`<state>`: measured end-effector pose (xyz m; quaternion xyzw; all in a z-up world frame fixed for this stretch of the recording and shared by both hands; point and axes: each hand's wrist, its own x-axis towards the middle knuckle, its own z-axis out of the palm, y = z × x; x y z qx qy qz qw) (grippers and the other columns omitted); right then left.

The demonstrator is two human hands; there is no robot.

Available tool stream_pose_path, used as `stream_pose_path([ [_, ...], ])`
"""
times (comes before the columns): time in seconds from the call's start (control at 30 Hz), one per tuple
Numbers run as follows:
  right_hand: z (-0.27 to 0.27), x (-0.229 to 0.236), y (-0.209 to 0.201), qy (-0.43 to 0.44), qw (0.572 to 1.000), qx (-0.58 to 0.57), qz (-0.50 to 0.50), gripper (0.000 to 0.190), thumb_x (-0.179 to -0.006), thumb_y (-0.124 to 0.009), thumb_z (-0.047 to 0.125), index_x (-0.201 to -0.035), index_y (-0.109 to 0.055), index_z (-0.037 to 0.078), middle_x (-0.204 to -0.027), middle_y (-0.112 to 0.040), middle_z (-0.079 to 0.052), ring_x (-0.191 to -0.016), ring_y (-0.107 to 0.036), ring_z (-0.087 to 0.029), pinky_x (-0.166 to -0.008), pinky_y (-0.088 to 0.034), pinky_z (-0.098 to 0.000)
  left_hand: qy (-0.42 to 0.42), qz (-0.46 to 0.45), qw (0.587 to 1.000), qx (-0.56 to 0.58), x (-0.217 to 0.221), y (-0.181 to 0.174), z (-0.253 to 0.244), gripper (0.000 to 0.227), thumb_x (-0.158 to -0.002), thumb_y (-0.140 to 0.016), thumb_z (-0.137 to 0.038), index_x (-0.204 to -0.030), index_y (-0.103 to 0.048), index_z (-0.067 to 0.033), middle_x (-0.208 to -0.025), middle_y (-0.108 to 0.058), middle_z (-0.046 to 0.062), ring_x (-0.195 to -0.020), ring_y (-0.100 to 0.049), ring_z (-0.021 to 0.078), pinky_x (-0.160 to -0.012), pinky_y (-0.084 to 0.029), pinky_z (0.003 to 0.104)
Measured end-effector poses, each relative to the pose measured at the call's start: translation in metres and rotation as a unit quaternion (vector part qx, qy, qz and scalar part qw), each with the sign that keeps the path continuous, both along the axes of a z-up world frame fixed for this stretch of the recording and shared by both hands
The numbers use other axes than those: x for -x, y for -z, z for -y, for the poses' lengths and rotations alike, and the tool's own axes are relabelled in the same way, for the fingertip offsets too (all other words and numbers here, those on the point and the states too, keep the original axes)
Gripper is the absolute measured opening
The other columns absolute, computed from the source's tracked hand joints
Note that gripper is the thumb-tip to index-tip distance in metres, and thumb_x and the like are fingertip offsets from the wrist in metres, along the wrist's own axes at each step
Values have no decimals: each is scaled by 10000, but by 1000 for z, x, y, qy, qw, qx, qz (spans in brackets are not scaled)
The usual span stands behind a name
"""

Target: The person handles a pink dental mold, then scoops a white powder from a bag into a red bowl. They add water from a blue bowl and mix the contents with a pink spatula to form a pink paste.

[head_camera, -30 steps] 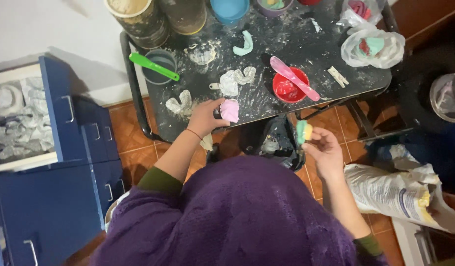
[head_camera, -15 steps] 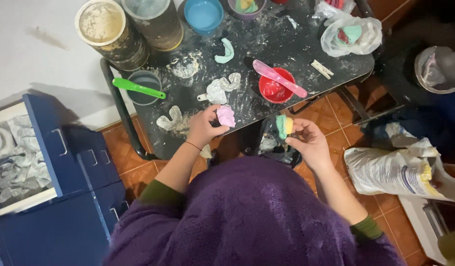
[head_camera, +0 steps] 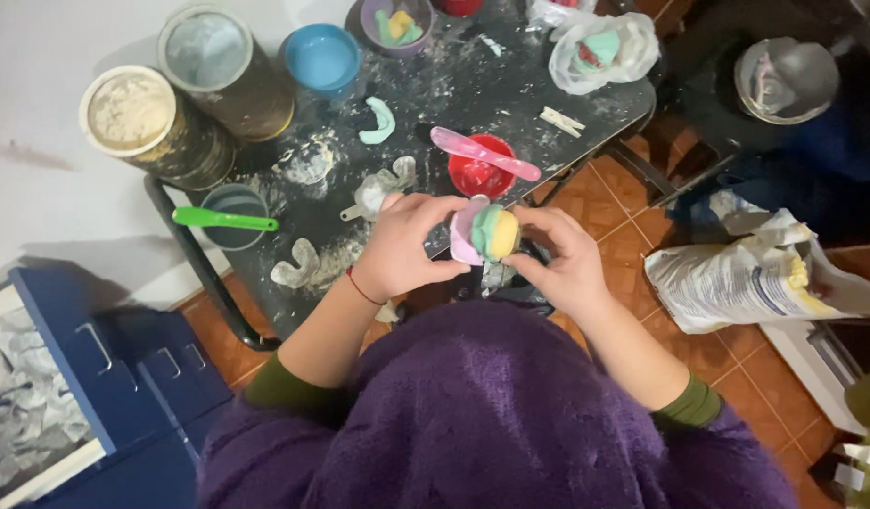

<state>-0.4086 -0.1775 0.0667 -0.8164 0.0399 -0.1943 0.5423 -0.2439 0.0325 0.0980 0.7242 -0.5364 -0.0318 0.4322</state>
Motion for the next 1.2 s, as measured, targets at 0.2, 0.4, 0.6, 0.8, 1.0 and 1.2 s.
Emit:
stream_pose_path([
  [0.2, 12, 21, -3, 17, 999, 2, 42, 564, -824, -850, 25, -1340, -622, 34, -1257, -636, -95, -1159, -668, -194, -1001, -572, -313, 50, 32, 998, -25, 2, -34, 23, 679, -704, -884, -407, -1297, -640, -183, -1056, -726, 23, -1043, -661, 236, -951, -392, 406],
  [0.4, 24, 36, -7, 56, 997, 33, 52, 574, -784, -888, 69, -1305, -647, 39, -1225, -661, -84, -1133, -683, -193, -970, -584, -297, 113, 39, 993, -4, 2, -43, 44, 714, -689, -872, -389, -1325, -635, -166, -1045, -716, 17, -1025, -663, 236, -992, -423, 402],
  [0.6, 30, 47, -6, 73, 994, 29, 78, 581, -784, -902, 102, -1303, -649, 31, -1198, -663, -93, -1104, -673, -206, -949, -562, -302, 152, 52, 987, -4, 4, -53, 58, 720, -715, -881, -406, -1345, -638, -159, -1059, -698, 56, -1054, -652, 281, -995, -446, 414],
  [0.8, 32, 52, -13, 94, 990, 78, 75, 588, -755, -916, 104, -1277, -658, 24, -1177, -680, -93, -1073, -689, -196, -918, -566, -293, 175, 65, 982, -3, 6, -61, 67, 730, -721, -879, -422, -1352, -630, -150, -1130, -695, 83, -1110, -633, 301, -1021, -437, 437],
  [1.0, 31, 57, -19, 119, 987, 64, 92, 574, -775, -905, 87, -1290, -659, 23, -1175, -670, -92, -1084, -687, -195, -938, -585, -300, 172, 103, 979, 23, 12, -65, 73, 746, -776, -876, -419, -1421, -597, -170, -1319, -665, 109, -1251, -619, 297, -1087, -429, 441],
  [1.2, 33, 57, -25, 168, 950, 88, 248, 574, -859, -867, 21, -1354, -578, 55, -1283, -611, -130, -1195, -639, -250, -1040, -545, -359, 313, -292, 901, 69, 32, -69, 80, 955, -833, -902, -378, -1572, -353, -122, -1551, -474, 124, -1443, -475, 313, -1238, -352, 414],
])
